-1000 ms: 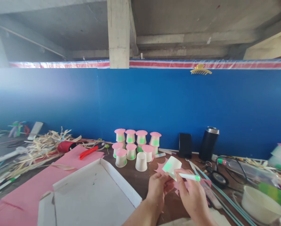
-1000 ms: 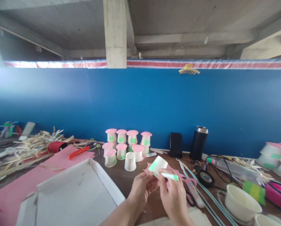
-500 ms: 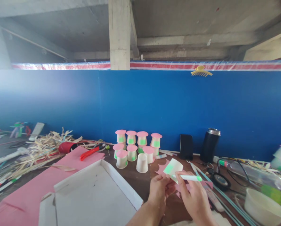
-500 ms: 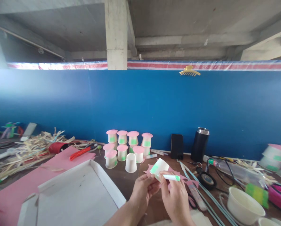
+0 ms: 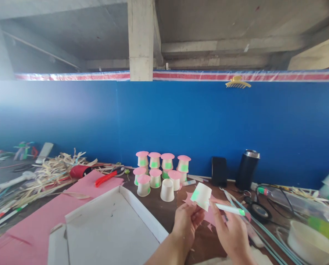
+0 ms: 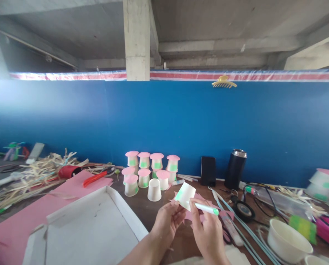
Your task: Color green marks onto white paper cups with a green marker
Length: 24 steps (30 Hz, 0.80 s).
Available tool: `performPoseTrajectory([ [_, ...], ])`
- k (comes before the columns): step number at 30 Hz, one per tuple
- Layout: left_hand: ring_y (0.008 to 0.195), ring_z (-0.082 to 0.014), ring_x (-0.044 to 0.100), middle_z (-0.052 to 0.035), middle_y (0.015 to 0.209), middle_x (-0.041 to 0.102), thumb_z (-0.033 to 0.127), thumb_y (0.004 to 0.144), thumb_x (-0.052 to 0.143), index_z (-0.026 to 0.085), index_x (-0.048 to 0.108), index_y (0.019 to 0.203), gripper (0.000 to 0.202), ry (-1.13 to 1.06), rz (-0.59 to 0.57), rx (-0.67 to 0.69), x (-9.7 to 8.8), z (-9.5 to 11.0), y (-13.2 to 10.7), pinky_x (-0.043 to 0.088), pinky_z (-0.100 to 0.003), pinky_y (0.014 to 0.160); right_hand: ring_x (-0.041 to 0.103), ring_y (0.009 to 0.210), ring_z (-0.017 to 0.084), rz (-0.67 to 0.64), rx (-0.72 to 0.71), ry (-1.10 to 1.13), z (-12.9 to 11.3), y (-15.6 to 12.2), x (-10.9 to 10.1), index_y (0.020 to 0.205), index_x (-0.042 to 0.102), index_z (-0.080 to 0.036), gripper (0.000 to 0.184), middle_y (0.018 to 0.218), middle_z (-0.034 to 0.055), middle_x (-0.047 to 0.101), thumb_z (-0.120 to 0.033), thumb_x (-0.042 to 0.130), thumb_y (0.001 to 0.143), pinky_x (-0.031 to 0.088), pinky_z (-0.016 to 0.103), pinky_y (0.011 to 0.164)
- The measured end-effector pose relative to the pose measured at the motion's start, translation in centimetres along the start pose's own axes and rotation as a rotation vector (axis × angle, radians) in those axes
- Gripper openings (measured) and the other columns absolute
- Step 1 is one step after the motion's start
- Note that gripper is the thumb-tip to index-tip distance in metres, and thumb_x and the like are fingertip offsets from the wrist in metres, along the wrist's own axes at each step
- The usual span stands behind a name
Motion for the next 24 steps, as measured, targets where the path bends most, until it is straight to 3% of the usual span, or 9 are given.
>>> performPoseTrajectory([
  [11, 0.061, -0.0124, 0.063, -0.0098, 0.07, 0.068, 0.025, 0.066, 0.073, 0.008, 0.065, 0.076, 0.021, 0.095, -0.034, 0.002, 0.0, -0.2, 0.0, 0.049, -0.022, 0.062, 0.063, 0.09, 0.023, -0.074, -0.036, -0.024, 0.4, -0.5, 1.2, 0.095, 0.062, -0.02, 0.027, 0.096, 0.0092, 0.068, -0.039, 0.045, 0.089, 0.049, 0.036, 0.08],
  [17, 0.058, -0.0118, 0.06, -0.0091, 0.067, 0.067, 0.026, 0.061, 0.076, 0.009, 0.065, 0.072, 0.023, 0.12, 0.003, 0.029, -0.2, -0.1, 0.3, 0.048, -0.023, 0.063, 0.062, 0.087, 0.02, -0.151, -0.082, -0.007, 0.1, -0.3, 1.0, 0.095, 0.061, -0.021, 0.024, 0.094, 0.0078, 0.067, -0.036, 0.044, 0.09, 0.051, 0.033, 0.075],
  [24, 0.059, -0.0122, 0.06, -0.0081, 0.065, 0.066, 0.033, 0.058, 0.077, 0.008, 0.066, 0.072, 0.031, 0.217, 0.028, 0.053, -0.2, -0.1, 0.4, 0.047, -0.024, 0.062, 0.064, 0.085, 0.022, -0.099, -0.11, -0.065, 0.1, -0.2, 0.9, 0.09, 0.063, -0.021, 0.025, 0.089, 0.008, 0.068, -0.037, 0.044, 0.089, 0.049, 0.035, 0.077],
])
Point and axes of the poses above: each hand's wrist, its own y-axis towards the middle knuckle, its own x-axis out of the palm, z = x × y, the point moved 1 cm from there along y, towards the middle knuckle
